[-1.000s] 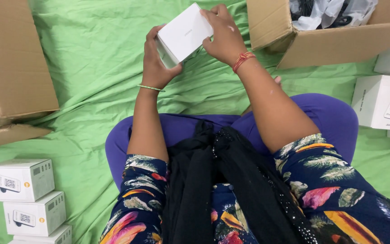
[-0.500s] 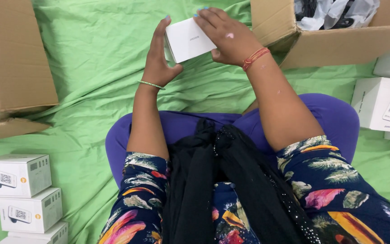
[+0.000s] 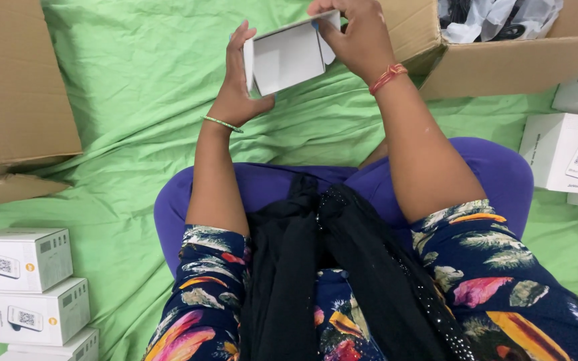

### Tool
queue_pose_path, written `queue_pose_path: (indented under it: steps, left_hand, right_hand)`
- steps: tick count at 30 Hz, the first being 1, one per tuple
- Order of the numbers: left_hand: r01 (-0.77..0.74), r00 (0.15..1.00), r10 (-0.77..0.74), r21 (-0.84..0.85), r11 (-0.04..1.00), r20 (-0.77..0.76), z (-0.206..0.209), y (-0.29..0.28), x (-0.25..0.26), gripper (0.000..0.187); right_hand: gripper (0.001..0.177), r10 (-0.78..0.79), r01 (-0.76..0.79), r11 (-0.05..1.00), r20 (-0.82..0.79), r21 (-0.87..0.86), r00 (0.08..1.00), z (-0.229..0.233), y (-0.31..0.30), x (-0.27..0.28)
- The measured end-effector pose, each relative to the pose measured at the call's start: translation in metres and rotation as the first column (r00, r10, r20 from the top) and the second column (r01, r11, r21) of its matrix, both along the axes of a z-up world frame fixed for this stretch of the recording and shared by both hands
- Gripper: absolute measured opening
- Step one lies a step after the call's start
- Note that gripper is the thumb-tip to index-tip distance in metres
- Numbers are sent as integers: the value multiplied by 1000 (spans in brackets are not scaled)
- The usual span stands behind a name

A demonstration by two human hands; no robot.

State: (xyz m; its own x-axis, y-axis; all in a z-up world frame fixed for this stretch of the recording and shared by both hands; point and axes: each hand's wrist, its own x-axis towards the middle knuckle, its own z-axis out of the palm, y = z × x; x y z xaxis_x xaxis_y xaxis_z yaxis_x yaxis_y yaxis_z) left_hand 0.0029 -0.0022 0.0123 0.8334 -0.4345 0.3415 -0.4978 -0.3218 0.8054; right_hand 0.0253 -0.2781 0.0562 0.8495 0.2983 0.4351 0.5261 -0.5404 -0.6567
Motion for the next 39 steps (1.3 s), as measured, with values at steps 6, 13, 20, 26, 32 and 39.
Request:
queue_pose_path:
  steps: [6,13,20,26,32,39]
  left_hand:
    - [-169,963,104,-258,951,-247,-23,-9,3,56]
    - [-307,951,300,-373,876,-79,-35,-19,3,25]
    - [-247,960,259,-107,963,107,-28,-16,3,75]
    - [-113,986,46,-432,895,-163,-17,-21,-12,49]
    - [-416,901,433,-301,858,-12,-43,-27,-4,35]
    - [-641,764,552,-492,590,-334,-84,-17,5,21]
  right_hand:
    - [14,-93,131,969,-186,209,978,-7,11,4]
    - [20,-188,262,955,-399,138,897,-13,23,2]
    - [43,-37,85,967,-196,242,980,-38,23,-1]
    - [33,-60,320,801,-463,506,884,-100,8,16]
    - [60,176,641,688,-935,341,308,-50,41,-7]
    - [74,409,541,627,-828,560,383,-54,44,-11]
